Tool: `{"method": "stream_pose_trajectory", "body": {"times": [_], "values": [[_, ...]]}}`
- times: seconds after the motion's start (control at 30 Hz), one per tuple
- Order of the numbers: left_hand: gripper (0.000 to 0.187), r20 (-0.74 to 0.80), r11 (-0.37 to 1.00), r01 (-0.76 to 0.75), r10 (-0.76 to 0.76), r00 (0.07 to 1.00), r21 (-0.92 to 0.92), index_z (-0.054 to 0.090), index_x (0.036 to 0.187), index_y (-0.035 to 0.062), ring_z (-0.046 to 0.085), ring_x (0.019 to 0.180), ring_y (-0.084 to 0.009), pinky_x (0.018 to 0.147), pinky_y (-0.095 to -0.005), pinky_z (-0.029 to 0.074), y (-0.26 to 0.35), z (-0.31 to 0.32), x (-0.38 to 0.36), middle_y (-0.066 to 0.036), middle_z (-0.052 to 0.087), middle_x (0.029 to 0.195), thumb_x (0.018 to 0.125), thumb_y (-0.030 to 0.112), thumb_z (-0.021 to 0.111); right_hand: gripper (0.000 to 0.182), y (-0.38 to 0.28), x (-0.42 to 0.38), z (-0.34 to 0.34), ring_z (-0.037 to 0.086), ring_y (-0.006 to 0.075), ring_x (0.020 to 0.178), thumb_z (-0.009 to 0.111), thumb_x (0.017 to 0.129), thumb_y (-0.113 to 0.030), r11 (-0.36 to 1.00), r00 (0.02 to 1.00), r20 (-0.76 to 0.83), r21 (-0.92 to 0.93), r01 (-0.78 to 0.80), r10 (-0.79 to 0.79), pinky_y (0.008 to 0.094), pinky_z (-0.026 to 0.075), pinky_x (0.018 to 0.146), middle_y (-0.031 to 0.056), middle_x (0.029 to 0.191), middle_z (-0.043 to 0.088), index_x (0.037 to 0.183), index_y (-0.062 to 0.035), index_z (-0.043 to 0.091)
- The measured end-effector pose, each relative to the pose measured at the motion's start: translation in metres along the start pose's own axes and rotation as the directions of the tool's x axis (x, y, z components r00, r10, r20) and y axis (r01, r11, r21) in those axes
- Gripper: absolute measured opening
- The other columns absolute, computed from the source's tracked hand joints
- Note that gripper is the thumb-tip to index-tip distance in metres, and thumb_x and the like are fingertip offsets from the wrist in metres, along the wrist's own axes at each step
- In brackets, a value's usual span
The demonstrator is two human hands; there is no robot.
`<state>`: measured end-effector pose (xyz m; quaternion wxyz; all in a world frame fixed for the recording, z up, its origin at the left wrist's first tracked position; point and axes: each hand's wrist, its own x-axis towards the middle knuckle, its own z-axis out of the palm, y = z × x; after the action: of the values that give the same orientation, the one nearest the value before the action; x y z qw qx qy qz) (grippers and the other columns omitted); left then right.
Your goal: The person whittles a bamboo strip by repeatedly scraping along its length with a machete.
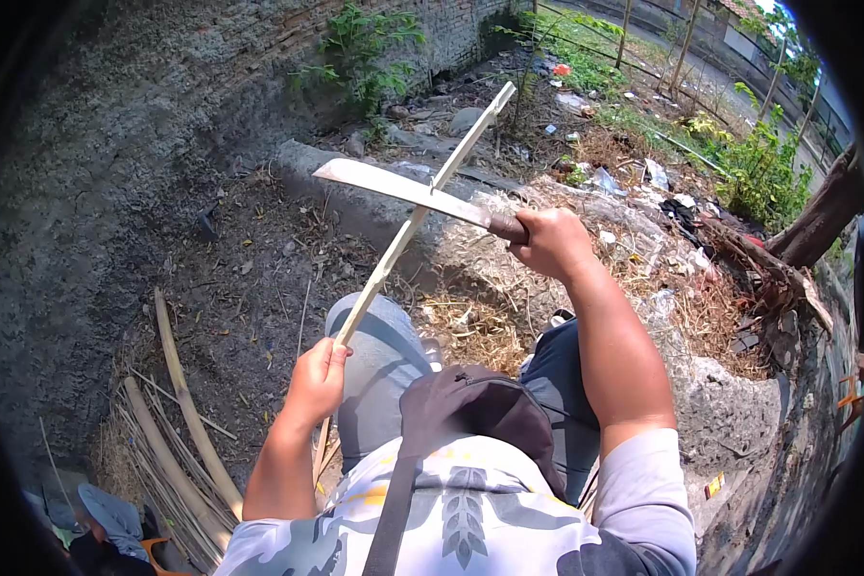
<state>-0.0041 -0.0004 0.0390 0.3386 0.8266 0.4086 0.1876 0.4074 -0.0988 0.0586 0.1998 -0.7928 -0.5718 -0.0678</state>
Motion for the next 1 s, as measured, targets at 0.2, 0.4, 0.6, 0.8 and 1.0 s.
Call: {"method": "stream_pose_trajectory", "body": {"times": [0.2, 0.4, 0.6, 0.8, 1.0], "values": [[0.027, 0.017, 0.999, -0.054, 0.054, 0.998, -0.005, 0.068, 0.105, 0.0002, 0.059, 0.069, -0.0236, 0.068, -0.0391, 0.049, 0.005, 0.007, 0.004, -0.014, 0.062, 0.076, 0.108, 0.022, 0.053, 0.021, -0.026, -0.007, 0.004, 0.070, 0.0305, 0.071, 0.079, 0.072, -0.028, 0.925, 0.923, -0.087, -0.095, 0.367, -0.375, 0.0394, 0.054, 0.081, 0.0051, 0.070, 0.068, 0.076, -0.0147, 0.063], [0.026, 0.033, 0.996, -0.085, 0.086, 0.996, -0.026, 0.069, 0.105, 0.0001, 0.060, 0.069, -0.0222, 0.068, -0.0385, 0.049, -0.010, -0.013, -0.013, -0.014, 0.063, 0.076, 0.108, 0.020, 0.053, 0.017, 0.019, 0.003, -0.010, 0.070, 0.0396, 0.082, 0.076, 0.077, -0.026, 1.000, 1.000, -0.021, -0.020, -0.016, 0.015, 0.0512, 0.056, 0.079, 0.0152, 0.082, 0.073, 0.086, -0.0126, 0.070], [0.026, 0.064, 1.000, 0.011, -0.012, 0.998, 0.010, 0.069, 0.105, 0.0000, 0.059, 0.068, -0.0219, 0.067, -0.0375, 0.048, -0.011, -0.009, -0.014, -0.014, 0.063, 0.076, 0.108, 0.021, 0.054, 0.020, 0.000, -0.009, -0.007, 0.072, 0.0343, 0.082, 0.077, 0.075, -0.028, 0.994, 0.997, 0.022, -0.073, 0.079, -0.078, 0.0464, 0.054, 0.081, 0.0111, 0.082, 0.073, 0.085, -0.0136, 0.068], [0.026, 0.045, 1.000, -0.011, 0.010, 0.999, 0.018, 0.069, 0.103, 0.0008, 0.057, 0.068, -0.0187, 0.066, -0.0356, 0.047, 0.001, -0.001, -0.006, -0.011, 0.061, 0.074, 0.108, 0.022, 0.055, 0.018, -0.037, -0.012, 0.010, 0.072, 0.0263, 0.076, 0.079, 0.071, -0.028, 0.913, 0.910, 0.092, -0.017, 0.408, -0.405, 0.0409, 0.050, 0.084, 0.0030, 0.074, 0.072, 0.081, -0.0179, 0.068], [0.026, 0.026, 1.000, 0.008, -0.007, 1.000, -0.029, 0.068, 0.100, 0.0002, 0.054, 0.066, -0.0173, 0.064, -0.0355, 0.046, -0.032, -0.013, -0.018, -0.010, 0.059, 0.072, 0.108, 0.021, 0.055, 0.014, -0.032, -0.006, 0.006, 0.073, 0.0284, 0.080, 0.076, 0.074, -0.025, 0.927, 0.925, 0.065, -0.007, 0.375, -0.374, 0.0414, 0.052, 0.082, 0.0071, 0.078, 0.073, 0.084, -0.0168, 0.070]]}}
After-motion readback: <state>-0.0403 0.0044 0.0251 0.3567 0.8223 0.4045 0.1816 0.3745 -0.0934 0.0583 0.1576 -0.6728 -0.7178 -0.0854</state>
